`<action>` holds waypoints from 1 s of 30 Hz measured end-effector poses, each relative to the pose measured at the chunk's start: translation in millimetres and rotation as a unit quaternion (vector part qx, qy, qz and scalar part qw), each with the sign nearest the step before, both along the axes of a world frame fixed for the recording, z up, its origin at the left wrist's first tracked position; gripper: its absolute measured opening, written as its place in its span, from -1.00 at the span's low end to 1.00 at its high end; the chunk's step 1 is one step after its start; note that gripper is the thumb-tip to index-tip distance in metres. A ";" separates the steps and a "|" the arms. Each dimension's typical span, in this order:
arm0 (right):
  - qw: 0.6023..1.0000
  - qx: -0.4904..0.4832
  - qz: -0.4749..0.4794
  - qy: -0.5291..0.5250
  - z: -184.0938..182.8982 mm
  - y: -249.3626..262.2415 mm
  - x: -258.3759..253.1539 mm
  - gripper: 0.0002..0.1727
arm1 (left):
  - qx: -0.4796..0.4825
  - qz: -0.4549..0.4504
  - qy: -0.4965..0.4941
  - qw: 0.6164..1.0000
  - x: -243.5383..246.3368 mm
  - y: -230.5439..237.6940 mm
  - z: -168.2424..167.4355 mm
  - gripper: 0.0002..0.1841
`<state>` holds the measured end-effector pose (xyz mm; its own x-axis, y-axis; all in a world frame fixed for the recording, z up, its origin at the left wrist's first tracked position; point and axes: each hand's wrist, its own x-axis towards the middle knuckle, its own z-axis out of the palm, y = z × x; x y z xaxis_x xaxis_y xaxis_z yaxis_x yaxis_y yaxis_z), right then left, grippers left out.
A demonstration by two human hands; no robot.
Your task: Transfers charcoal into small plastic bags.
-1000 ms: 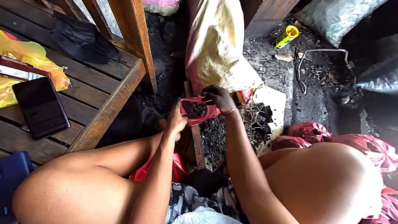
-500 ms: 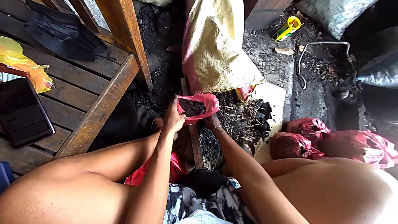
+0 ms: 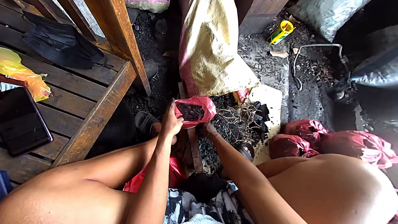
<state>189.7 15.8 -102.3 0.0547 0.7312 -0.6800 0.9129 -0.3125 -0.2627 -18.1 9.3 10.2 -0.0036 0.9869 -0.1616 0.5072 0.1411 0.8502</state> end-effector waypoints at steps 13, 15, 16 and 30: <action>0.999 0.044 -0.006 0.010 -2.8 -19.8 0.8 -0.39 | -0.040 -0.018 0.030 0.999 2.2 -7.3 11.9 -0.03; 0.995 0.079 -0.056 0.036 2.1 -18.0 9.1 -0.48 | -0.039 -0.019 0.028 0.999 2.7 -7.3 12.1 -0.03; 0.991 0.093 -0.082 0.049 4.6 -17.2 14.1 -0.50 | -0.038 -0.018 0.026 0.999 2.7 -7.7 10.8 -0.03; 0.869 0.259 -0.332 0.258 78.1 5.4 101.5 -0.63 | -0.020 -0.018 0.020 0.999 0.4 -5.2 5.6 -0.01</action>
<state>291.2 21.2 -24.2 0.3681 0.8701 -0.3277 0.2955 -0.4437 -0.8461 -17.7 4.1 15.7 0.0256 0.9793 -0.2006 0.5458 0.1545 0.8235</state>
